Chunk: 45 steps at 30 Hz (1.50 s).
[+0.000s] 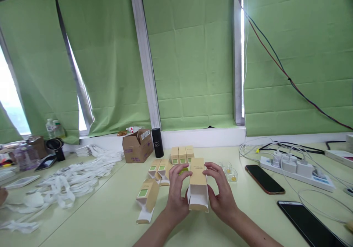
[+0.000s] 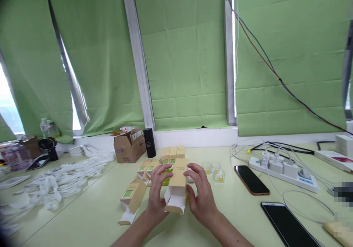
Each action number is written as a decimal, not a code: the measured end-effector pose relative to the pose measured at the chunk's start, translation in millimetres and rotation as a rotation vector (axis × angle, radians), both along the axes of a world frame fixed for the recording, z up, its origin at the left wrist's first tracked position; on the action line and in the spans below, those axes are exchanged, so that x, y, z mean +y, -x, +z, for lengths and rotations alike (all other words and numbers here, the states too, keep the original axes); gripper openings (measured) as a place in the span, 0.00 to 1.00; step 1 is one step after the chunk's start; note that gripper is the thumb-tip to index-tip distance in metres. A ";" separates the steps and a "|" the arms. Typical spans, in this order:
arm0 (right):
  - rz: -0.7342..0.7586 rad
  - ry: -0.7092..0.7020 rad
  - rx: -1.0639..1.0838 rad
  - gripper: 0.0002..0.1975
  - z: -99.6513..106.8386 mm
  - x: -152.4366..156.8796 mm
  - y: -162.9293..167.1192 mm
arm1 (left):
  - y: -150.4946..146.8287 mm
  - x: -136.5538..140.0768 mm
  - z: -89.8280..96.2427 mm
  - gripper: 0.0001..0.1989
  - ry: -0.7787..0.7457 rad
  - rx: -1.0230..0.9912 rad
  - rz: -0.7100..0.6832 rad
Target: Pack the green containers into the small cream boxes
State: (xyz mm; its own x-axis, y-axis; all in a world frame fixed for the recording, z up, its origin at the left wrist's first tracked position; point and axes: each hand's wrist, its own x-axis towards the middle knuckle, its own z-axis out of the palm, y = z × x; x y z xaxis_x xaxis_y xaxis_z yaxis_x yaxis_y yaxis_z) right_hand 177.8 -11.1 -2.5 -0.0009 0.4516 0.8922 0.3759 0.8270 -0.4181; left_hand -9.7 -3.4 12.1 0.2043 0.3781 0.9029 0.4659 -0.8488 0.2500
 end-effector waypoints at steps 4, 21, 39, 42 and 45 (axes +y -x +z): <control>0.057 0.005 0.006 0.21 3.3 -2.0 -1.4 | 0.2 -0.5 0.0 0.25 0.012 0.018 -0.023; 0.349 0.465 0.332 0.28 5.2 -2.0 4.8 | -4.8 -6.3 2.0 0.20 0.222 -0.136 -0.198; 0.283 0.438 0.166 0.18 3.6 -4.2 2.6 | -4.1 3.7 -2.5 0.23 0.509 -0.283 -0.304; 0.314 0.453 0.157 0.18 2.2 -2.8 1.0 | -4.4 5.3 -2.1 0.24 0.536 -0.307 -0.346; 0.346 0.468 0.154 0.18 1.3 -1.1 -0.5 | -5.1 8.5 -3.7 0.24 0.543 -0.331 -0.357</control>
